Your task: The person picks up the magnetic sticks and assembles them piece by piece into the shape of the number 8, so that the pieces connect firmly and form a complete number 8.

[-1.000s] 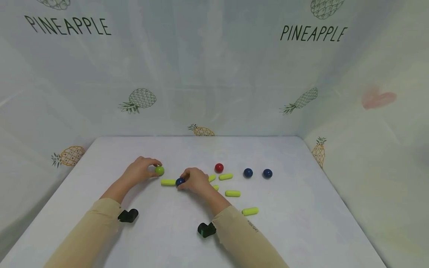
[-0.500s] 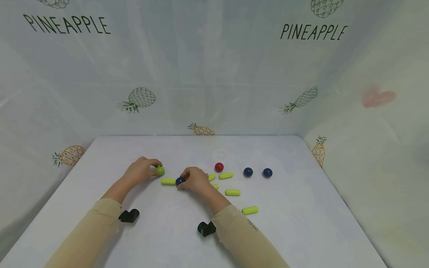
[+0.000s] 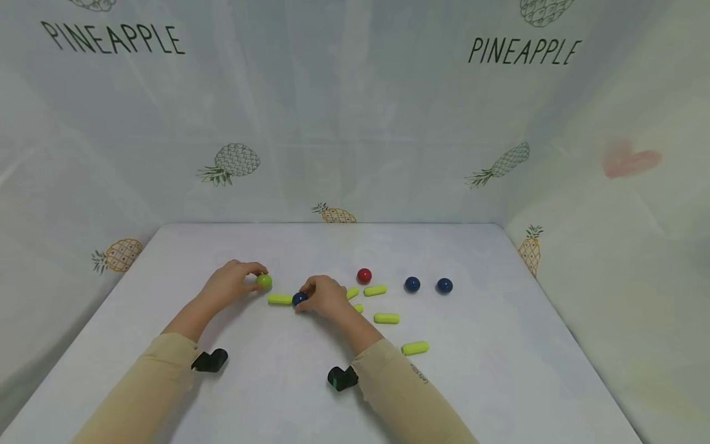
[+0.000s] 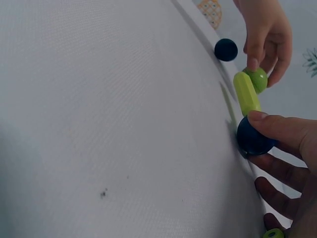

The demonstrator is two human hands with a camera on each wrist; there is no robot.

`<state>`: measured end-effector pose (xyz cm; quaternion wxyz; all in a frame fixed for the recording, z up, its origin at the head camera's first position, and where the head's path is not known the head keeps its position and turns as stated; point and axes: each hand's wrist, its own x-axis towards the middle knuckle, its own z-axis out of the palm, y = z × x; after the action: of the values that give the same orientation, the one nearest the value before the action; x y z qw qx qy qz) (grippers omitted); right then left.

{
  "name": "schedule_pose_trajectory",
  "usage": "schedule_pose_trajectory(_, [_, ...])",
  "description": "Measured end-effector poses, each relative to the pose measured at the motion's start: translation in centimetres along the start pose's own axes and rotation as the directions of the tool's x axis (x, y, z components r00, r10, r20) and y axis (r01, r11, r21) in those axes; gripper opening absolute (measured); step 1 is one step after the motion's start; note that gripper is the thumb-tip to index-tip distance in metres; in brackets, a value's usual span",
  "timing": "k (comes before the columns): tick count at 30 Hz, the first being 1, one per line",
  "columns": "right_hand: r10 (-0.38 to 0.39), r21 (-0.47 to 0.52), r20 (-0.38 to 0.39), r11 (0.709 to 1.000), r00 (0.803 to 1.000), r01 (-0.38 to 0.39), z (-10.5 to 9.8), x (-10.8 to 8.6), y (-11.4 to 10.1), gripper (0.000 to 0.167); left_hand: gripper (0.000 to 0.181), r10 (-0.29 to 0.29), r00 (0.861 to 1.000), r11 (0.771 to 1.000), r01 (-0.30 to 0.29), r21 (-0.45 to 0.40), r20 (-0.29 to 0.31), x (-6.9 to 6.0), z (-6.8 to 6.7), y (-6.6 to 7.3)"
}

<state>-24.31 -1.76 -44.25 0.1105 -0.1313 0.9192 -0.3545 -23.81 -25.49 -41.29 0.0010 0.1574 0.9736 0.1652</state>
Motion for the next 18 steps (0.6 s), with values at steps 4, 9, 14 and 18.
schedule_pose_trajectory(4, [0.001, -0.002, 0.002, 1.000, 1.000, -0.001, -0.1, -0.1, 0.0, 0.027, 0.032, -0.016, 1.000, 1.000, 0.016, -0.009, 0.002, -0.5, -0.2, 0.0])
schedule_pose_trajectory(9, [0.002, 0.003, 0.006, 1.000, 1.000, -0.002, -0.2, -0.2, -0.1, 0.028, 0.032, -0.025, 1.000, 1.000, 0.024, -0.020, -0.003, -1.1, -0.4, -0.2])
schedule_pose_trajectory(14, [0.001, 0.005, 0.004, 1.000, 1.000, -0.001, -0.1, -0.1, 0.0, 0.029, 0.032, -0.038, 0.999, 0.999, 0.038, -0.022, -0.004, -1.8, -0.5, -0.2])
schedule_pose_trajectory(18, [0.000, 0.010, 0.007, 1.000, 1.000, 0.000, -0.1, -0.1, 0.1, 0.028, 0.032, -0.047, 0.999, 0.998, 0.046, -0.036, -0.004, -2.3, -0.5, -0.2])
